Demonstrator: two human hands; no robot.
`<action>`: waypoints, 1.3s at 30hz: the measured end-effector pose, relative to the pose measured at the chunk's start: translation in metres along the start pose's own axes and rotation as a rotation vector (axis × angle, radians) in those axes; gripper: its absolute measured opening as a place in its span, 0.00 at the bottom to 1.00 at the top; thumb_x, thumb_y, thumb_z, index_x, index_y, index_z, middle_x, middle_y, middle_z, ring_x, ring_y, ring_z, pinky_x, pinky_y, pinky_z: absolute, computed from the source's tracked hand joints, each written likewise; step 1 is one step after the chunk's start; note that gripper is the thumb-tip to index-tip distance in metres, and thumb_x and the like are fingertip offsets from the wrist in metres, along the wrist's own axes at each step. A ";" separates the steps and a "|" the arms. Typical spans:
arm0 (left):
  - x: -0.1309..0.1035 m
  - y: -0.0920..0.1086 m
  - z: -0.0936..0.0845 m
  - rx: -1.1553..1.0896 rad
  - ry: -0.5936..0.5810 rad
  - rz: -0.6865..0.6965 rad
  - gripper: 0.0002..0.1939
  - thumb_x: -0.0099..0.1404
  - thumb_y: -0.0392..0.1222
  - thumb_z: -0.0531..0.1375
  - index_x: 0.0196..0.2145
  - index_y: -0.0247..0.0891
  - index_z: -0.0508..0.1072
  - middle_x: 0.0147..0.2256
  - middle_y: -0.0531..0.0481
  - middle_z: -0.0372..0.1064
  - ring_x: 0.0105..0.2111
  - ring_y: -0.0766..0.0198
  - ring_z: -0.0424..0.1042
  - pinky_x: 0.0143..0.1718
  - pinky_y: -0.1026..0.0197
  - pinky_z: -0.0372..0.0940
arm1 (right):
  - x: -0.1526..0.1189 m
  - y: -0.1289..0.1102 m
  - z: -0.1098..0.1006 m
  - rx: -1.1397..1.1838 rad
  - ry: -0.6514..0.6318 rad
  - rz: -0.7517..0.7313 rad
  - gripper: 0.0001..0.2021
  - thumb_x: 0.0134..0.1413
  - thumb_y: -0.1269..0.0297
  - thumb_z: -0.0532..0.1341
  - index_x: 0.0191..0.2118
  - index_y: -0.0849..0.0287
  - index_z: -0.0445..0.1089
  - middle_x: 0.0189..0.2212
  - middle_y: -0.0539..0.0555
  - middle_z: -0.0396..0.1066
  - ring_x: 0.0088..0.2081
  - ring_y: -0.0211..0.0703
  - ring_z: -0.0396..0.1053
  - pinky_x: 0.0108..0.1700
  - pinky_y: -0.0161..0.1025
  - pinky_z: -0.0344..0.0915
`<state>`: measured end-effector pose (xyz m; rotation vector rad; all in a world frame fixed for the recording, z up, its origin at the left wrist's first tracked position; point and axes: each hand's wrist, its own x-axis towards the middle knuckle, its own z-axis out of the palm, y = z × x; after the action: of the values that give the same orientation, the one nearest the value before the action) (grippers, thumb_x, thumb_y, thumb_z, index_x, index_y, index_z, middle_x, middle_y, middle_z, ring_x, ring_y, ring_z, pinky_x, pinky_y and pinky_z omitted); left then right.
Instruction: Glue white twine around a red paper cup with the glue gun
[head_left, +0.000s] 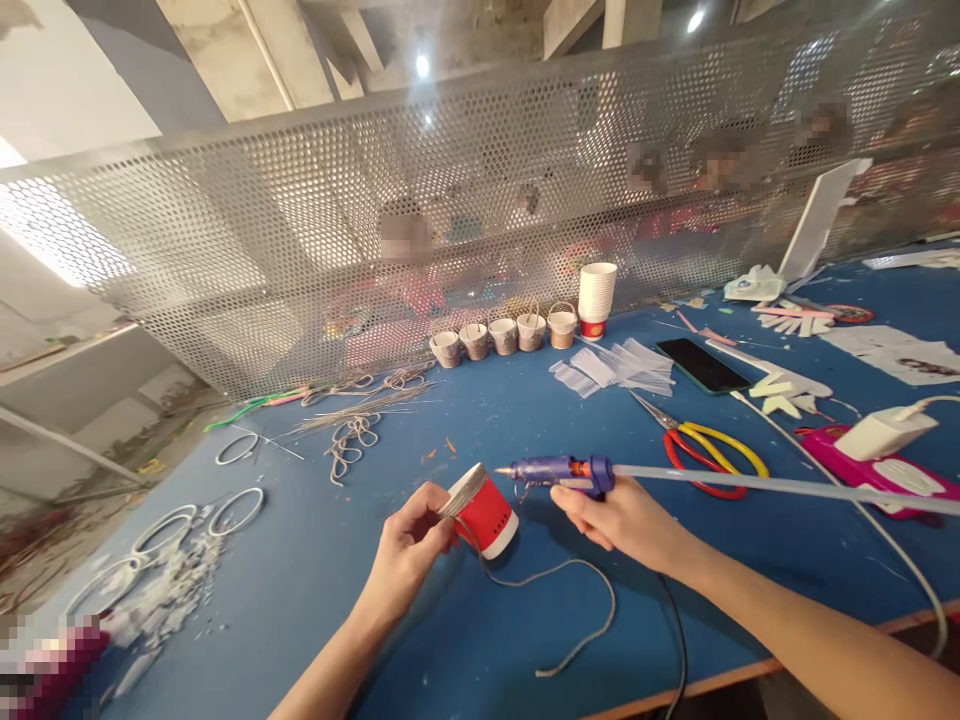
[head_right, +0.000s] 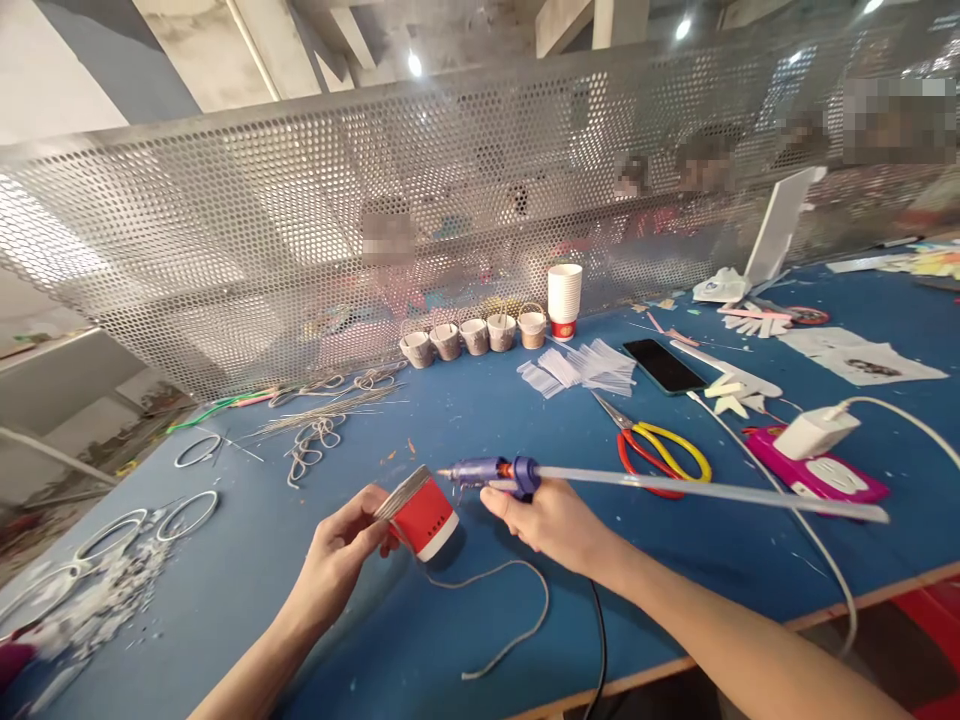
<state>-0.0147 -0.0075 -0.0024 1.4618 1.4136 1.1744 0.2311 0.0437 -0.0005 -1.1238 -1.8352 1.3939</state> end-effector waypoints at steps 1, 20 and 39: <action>0.000 0.000 0.000 0.002 0.005 -0.002 0.09 0.57 0.42 0.57 0.22 0.37 0.68 0.24 0.54 0.62 0.23 0.67 0.63 0.25 0.65 0.60 | 0.004 0.002 -0.003 0.045 0.016 0.016 0.21 0.57 0.49 0.53 0.20 0.58 0.59 0.16 0.46 0.60 0.15 0.31 0.55 0.21 0.32 0.54; -0.007 0.008 0.002 0.129 0.138 0.024 0.08 0.57 0.43 0.57 0.23 0.38 0.67 0.23 0.54 0.62 0.23 0.66 0.62 0.25 0.64 0.59 | -0.001 0.047 -0.031 -0.690 0.346 -0.054 0.17 0.55 0.53 0.56 0.44 0.59 0.67 0.39 0.58 0.74 0.42 0.53 0.71 0.41 0.44 0.66; -0.022 0.008 0.021 0.292 0.068 0.202 0.08 0.58 0.38 0.57 0.22 0.39 0.67 0.24 0.55 0.60 0.22 0.68 0.60 0.22 0.67 0.57 | -0.009 -0.004 0.079 -0.681 0.419 -0.559 0.10 0.54 0.74 0.56 0.24 0.58 0.63 0.22 0.49 0.65 0.26 0.39 0.63 0.30 0.36 0.55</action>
<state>0.0087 -0.0285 -0.0028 1.8179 1.5624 1.1855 0.1688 -0.0025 -0.0199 -0.9778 -2.1126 0.1898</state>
